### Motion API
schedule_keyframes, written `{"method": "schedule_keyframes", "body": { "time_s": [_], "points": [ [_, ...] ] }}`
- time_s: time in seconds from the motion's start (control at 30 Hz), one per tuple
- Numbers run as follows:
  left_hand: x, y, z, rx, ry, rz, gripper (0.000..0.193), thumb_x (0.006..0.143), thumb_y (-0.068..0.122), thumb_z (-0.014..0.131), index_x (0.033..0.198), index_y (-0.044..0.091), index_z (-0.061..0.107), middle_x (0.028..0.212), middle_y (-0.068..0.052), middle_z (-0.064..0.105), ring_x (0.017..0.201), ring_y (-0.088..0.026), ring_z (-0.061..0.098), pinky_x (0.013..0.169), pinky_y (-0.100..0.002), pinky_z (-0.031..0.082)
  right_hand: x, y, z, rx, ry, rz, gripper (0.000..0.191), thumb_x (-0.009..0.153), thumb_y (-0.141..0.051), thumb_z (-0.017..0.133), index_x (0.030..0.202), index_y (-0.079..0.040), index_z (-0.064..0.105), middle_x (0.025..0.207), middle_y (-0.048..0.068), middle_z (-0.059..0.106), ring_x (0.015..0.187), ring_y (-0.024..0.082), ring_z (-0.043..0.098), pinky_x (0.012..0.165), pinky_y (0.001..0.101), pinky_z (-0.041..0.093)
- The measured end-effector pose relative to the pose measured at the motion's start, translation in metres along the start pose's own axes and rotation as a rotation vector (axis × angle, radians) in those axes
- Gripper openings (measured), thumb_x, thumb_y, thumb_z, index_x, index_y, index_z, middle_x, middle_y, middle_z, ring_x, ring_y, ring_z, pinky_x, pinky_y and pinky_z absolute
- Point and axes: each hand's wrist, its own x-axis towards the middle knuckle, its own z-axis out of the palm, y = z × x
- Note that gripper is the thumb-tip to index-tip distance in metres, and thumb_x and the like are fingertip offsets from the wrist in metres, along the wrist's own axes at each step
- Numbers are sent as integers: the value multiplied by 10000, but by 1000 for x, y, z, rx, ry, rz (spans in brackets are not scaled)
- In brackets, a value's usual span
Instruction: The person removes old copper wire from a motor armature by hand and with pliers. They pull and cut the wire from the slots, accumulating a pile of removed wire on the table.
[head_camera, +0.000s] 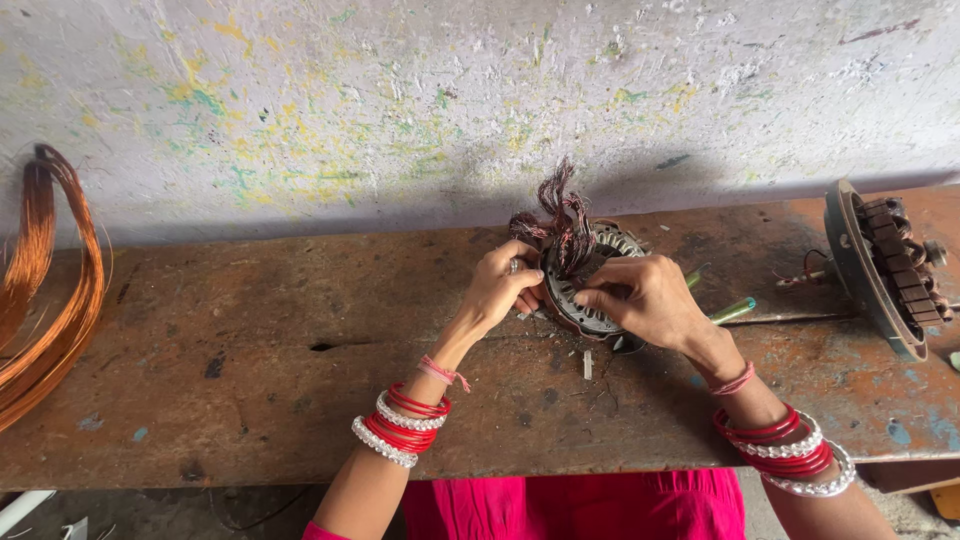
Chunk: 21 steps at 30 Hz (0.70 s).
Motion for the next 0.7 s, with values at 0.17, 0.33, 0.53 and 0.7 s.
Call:
{"method": "schedule_keyframes", "body": {
  "time_s": [0.17,0.33,0.53,0.7],
  "points": [
    [0,3,0,-2,4,-6,266,894,111,635,1112,-39,615,791,-142,726,599,-190,711,493,-306,582,0,15,-1,167,62,217,189,886,-249,778,868,-63,808,725,62,756,525,162,616,475,315,451],
    [-1,4,1,65,29,0,283,872,143,665,1085,-41,632,790,-131,725,589,-178,705,481,-296,573,3,24,1,204,294,215,197,894,-234,793,949,-44,797,770,57,746,611,101,619,528,277,474],
    [-4,13,2,150,113,17,338,852,183,692,1115,-25,652,780,-103,724,562,-153,687,454,-275,549,4,21,2,124,320,209,197,888,-207,810,990,-39,798,816,60,752,655,120,651,582,293,502],
    [-12,26,2,421,254,201,380,812,223,756,1133,25,709,874,-87,734,627,-156,664,557,-303,523,6,16,-1,183,300,333,390,870,-297,771,1193,-81,741,990,65,773,738,160,686,594,314,552]
  ]
}}
